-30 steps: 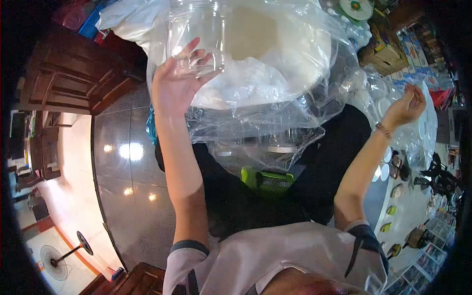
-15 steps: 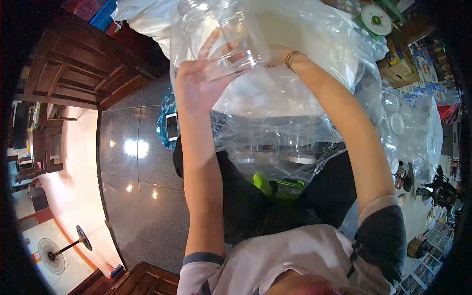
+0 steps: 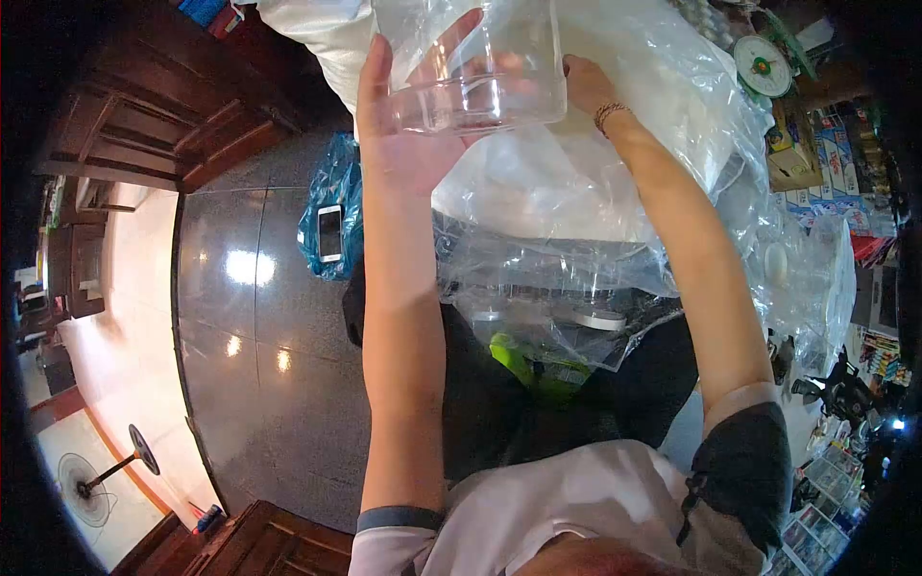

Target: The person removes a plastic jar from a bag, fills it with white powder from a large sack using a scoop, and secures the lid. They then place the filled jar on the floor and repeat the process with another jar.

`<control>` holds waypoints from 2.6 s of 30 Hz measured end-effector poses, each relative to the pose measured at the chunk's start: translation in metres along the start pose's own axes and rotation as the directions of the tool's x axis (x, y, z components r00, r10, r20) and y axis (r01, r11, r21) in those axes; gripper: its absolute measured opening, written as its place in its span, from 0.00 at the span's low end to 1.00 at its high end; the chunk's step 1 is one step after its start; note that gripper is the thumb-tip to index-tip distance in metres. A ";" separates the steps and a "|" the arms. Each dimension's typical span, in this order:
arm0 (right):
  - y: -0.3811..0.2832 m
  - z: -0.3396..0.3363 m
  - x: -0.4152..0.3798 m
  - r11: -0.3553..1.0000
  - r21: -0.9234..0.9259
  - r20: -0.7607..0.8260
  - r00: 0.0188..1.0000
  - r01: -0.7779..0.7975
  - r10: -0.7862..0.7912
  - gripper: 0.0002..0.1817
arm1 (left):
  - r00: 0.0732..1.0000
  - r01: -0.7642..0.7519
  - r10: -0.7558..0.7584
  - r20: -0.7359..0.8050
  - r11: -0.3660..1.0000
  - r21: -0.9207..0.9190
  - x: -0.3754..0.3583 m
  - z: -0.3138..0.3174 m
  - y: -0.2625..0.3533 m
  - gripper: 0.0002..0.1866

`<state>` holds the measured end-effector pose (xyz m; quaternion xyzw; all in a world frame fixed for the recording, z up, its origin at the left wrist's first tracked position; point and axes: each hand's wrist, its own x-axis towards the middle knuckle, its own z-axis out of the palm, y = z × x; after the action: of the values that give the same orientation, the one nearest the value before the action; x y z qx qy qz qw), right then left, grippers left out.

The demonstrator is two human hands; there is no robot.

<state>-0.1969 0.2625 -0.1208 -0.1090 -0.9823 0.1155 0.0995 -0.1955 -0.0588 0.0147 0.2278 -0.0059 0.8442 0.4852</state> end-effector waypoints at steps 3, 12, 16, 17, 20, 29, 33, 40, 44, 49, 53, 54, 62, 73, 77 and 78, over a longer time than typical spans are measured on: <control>-0.037 -0.030 -0.012 0.801 0.272 0.363 0.828 -0.533 0.428 0.23 | 0.989 -0.076 0.093 -0.113 0.986 0.150 0.000 0.023 -0.011 0.44; -0.045 -0.038 -0.018 0.949 -0.247 0.070 0.974 -0.193 0.216 0.37 | 0.999 0.035 -0.032 -0.019 0.982 0.185 -0.004 0.006 0.001 0.49; -0.041 -0.037 0.010 0.985 -0.144 0.217 0.968 -0.097 0.127 0.28 | 0.999 0.052 -0.054 0.004 0.979 0.198 -0.002 0.006 0.003 0.50; -0.040 -0.031 0.018 0.985 -0.129 0.309 0.940 -0.113 0.148 0.28 | 0.998 0.058 -0.062 0.014 0.978 0.199 -0.002 0.006 0.002 0.50; -0.041 -0.036 0.028 0.965 0.023 0.475 0.852 -0.261 0.219 0.27 | 0.995 0.028 -0.008 -0.097 0.977 0.209 -0.003 0.017 -0.004 0.51; -0.015 -0.032 0.039 0.707 -0.585 0.351 0.910 0.398 -0.222 0.18 | 0.998 0.036 -0.020 -0.057 0.954 0.299 0.001 0.010 0.005 0.59; -0.030 -0.043 0.034 0.912 -0.381 0.261 0.964 0.149 -0.048 0.16 | 0.984 -0.087 0.091 -0.153 0.996 0.032 0.004 0.028 -0.012 0.49; -0.014 -0.044 0.045 0.923 -0.335 0.104 0.981 0.191 -0.165 0.18 | 0.996 0.078 -0.064 -0.064 0.966 0.248 0.003 0.004 0.008 0.59; -0.002 -0.011 0.039 0.765 -0.460 0.124 0.886 0.450 -0.447 0.16 | 0.979 0.075 0.005 -0.204 0.920 0.385 0.002 0.010 0.004 0.58; 0.004 0.015 0.026 0.795 -0.390 0.220 0.885 0.465 -0.409 0.14 | 0.994 -0.104 0.108 0.000 0.961 0.256 0.006 0.004 -0.006 0.51; 0.002 0.027 0.010 0.846 -0.297 0.279 0.888 0.442 -0.366 0.13 | 0.998 -0.032 0.044 -0.033 0.949 0.312 0.005 0.013 -0.008 0.55; -0.001 0.025 0.008 0.852 -0.283 0.292 0.886 0.441 -0.361 0.13 | 1.000 -0.003 0.007 -0.014 0.960 0.278 0.003 0.012 -0.004 0.55; -0.004 0.040 -0.007 0.931 -0.127 0.340 0.897 0.342 -0.283 0.11 | 0.979 -0.021 0.140 -0.149 0.792 0.610 0.008 0.026 -0.013 0.47; -0.014 0.029 -0.035 0.669 0.735 0.262 0.957 -0.115 -0.122 0.11 | 0.987 0.013 -0.039 0.154 0.986 0.167 0.006 0.000 -0.002 0.55; -0.013 0.003 -0.064 0.095 0.946 0.302 0.949 -0.310 0.085 0.07 | 0.988 -0.142 0.156 -0.021 0.942 0.306 0.005 0.011 -0.009 0.65; -0.015 -0.005 -0.069 -0.047 0.953 0.304 0.942 -0.300 0.143 0.08 | 0.983 -0.153 0.180 -0.043 0.920 0.360 0.004 0.010 -0.007 0.67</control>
<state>-0.1322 0.2330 -0.1243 -0.1566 -0.5825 0.7943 0.0720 -0.1876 -0.0539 0.0240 0.2785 0.1457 0.8774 0.3625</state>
